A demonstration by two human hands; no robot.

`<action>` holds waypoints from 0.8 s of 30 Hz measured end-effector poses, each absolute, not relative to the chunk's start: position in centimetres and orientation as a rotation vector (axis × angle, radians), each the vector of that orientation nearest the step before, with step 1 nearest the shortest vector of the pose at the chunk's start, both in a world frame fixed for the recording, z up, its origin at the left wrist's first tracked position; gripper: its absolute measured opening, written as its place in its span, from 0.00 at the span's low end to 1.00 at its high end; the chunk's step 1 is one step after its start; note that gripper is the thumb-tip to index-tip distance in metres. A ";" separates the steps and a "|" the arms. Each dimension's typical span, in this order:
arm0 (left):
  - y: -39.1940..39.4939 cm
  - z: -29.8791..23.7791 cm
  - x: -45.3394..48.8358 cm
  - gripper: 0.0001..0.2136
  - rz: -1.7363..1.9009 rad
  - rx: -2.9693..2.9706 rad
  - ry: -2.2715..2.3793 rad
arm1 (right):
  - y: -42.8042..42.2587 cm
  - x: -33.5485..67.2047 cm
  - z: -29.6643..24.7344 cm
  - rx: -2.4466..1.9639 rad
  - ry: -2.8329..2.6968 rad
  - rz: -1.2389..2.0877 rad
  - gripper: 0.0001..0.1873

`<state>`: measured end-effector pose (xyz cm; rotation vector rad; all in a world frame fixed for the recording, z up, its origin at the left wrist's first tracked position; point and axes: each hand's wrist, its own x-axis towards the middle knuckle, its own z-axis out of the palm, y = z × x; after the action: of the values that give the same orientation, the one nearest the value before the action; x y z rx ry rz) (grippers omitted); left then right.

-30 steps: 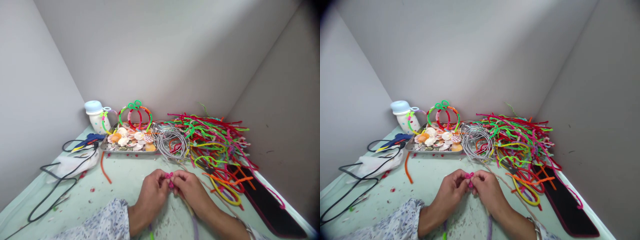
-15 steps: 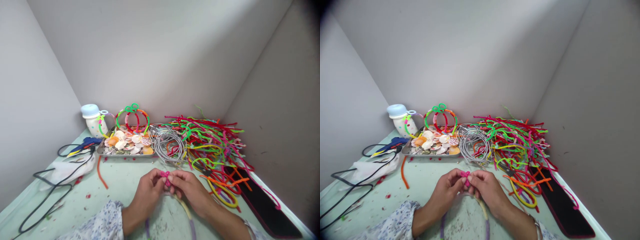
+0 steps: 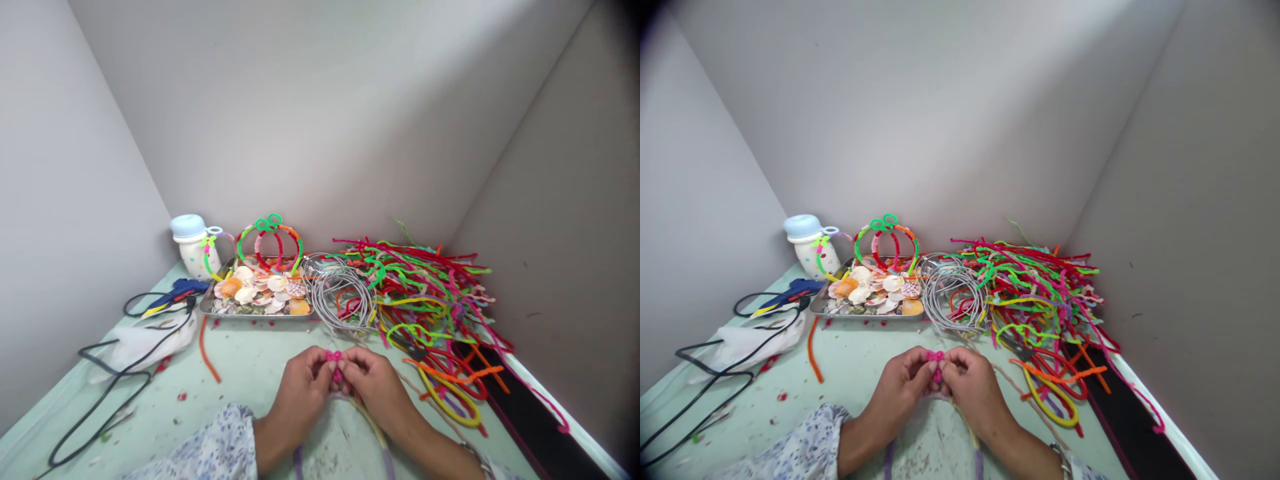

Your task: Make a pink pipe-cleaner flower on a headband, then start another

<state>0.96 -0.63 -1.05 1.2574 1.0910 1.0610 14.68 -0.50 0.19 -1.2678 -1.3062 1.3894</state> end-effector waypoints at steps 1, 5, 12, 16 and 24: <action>-0.7 -1.2 0.9 0.08 1.067 1.274 1.110 | -0.5 14.6 0.0 -1.265 -1.301 1.385 0.07; -0.9 -1.4 0.8 0.09 1.076 1.361 1.206 | -0.5 14.4 -0.7 -1.298 -1.367 1.295 0.07; -1.0 -1.4 0.7 0.09 1.021 1.515 1.303 | -0.9 14.4 -0.9 -1.426 -1.675 0.863 0.07; -1.0 -1.5 0.8 0.09 0.996 1.540 1.300 | -1.1 14.4 -0.7 -1.435 -1.722 0.788 0.07; -1.1 -1.3 0.8 0.08 1.044 1.450 1.206 | -1.2 14.4 -1.2 -1.336 -1.591 0.939 0.06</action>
<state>0.83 -1.12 -1.26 1.4501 1.2056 1.0437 14.36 -1.17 -1.21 -1.3355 -1.5915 0.9385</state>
